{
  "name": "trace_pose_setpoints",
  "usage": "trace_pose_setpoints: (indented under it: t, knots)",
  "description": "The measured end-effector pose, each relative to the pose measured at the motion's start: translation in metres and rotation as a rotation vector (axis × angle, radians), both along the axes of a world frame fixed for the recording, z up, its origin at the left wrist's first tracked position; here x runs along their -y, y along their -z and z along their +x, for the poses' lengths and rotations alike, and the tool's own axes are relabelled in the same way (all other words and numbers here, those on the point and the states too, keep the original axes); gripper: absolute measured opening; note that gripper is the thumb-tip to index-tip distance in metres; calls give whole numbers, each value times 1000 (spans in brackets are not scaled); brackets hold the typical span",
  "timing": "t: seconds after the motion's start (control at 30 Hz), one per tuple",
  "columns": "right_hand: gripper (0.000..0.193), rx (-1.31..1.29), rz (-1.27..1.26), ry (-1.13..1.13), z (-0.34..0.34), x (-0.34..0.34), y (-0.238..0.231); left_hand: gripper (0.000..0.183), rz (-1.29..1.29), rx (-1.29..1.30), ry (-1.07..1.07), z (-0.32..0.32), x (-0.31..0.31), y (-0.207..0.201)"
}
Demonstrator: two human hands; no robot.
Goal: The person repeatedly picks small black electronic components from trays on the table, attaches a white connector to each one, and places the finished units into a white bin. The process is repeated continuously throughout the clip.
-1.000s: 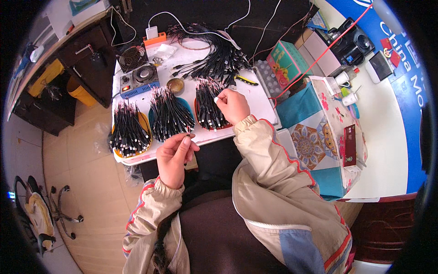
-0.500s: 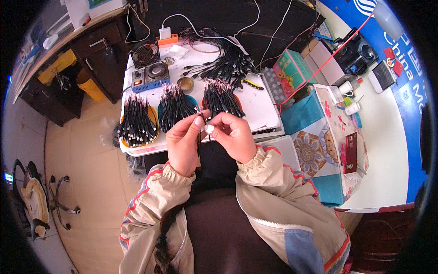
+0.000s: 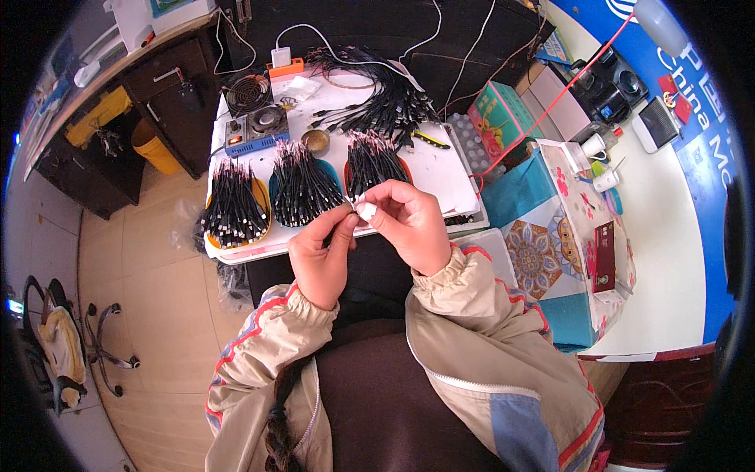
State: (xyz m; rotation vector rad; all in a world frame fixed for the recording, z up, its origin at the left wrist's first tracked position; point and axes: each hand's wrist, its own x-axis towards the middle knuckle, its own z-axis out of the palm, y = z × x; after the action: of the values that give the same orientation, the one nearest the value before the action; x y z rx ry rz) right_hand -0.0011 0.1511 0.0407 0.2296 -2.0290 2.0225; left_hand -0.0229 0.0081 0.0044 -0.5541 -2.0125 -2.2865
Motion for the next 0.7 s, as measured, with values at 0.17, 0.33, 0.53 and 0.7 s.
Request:
trace_pose_setpoints:
  t: [0.17,0.33,0.53,0.7]
  knots:
    - [11,-593,725,167,-1,-9,4,13,289,288,259,-3,8,1]
    - [8,155,-316,-269,-1,-14,16,15,470,476,510,-6,12,3]
    - [16,493,-637,-534,-9,-28,22,15,487,550,666,-12,14,5]
    - [15,522,-881,-788,-22,-32,38,16,239,564,628,-20,16,12]
